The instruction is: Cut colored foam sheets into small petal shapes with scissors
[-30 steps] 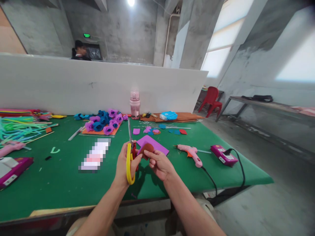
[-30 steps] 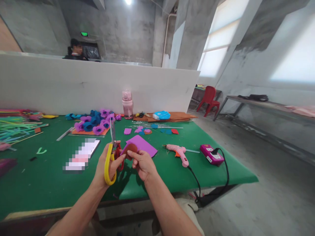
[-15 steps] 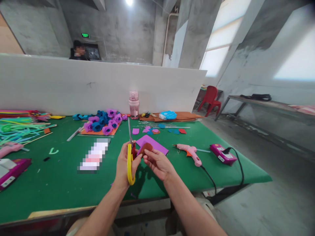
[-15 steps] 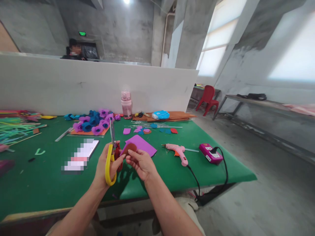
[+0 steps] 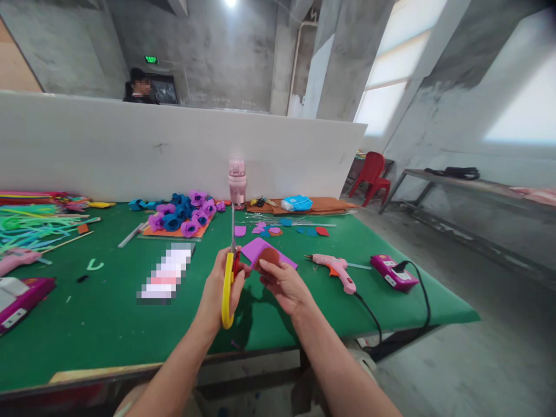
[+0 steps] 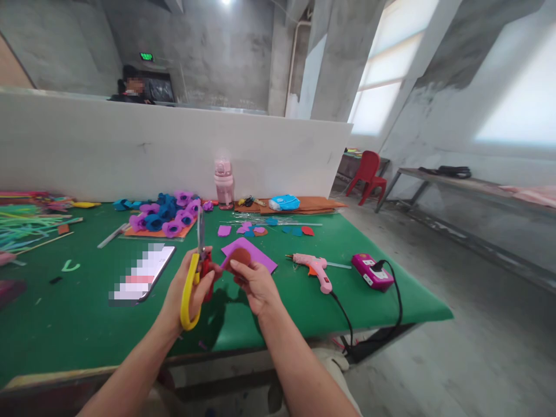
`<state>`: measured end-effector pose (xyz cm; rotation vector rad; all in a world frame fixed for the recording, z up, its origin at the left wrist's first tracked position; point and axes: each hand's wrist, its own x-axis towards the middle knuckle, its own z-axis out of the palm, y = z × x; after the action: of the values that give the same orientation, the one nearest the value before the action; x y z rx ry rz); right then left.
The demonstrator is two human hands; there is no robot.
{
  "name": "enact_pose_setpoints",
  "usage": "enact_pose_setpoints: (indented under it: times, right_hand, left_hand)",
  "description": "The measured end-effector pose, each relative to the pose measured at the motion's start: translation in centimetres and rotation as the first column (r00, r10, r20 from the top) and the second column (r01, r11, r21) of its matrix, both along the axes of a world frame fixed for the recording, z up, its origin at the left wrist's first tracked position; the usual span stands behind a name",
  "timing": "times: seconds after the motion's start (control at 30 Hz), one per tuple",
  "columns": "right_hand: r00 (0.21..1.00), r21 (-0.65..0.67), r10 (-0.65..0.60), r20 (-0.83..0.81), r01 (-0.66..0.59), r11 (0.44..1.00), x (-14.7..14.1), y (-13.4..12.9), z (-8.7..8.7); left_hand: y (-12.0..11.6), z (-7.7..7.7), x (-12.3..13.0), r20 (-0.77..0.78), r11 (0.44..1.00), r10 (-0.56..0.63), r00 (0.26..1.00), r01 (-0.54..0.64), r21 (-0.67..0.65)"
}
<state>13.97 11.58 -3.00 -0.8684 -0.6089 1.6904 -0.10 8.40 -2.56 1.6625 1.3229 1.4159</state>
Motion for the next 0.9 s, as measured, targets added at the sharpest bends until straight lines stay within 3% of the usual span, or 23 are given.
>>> enact_pose_setpoints:
  times: [0.17,0.37,0.57,0.9]
  right_hand:
    - [0.990,0.012,-0.096,-0.106,0.098,0.995,1.8,0.7,0.5]
    - [0.981,0.034,-0.108,-0.158,0.115,0.993,2.2,0.7,1.0]
    - [0.984,0.050,-0.070,-0.166,0.080,0.996,1.3,0.4,1.0]
    - [0.971,0.107,-0.230,-0.065,0.236,0.966,1.0,0.1,1.0]
  left_hand:
    - [-2.0,1.5,-1.8,-0.380,0.987,-0.148,0.913,0.114,-0.112]
    - [-3.8,2.9,-1.6,-0.669,0.974,-0.205,0.715,0.078,-0.215]
    - [-3.6,3.0,-1.3,-0.741,0.944,-0.293,0.605,0.061,-0.324]
    - [-3.7,2.5,-0.9,-0.738,0.954,-0.258,0.624,0.046,-0.295]
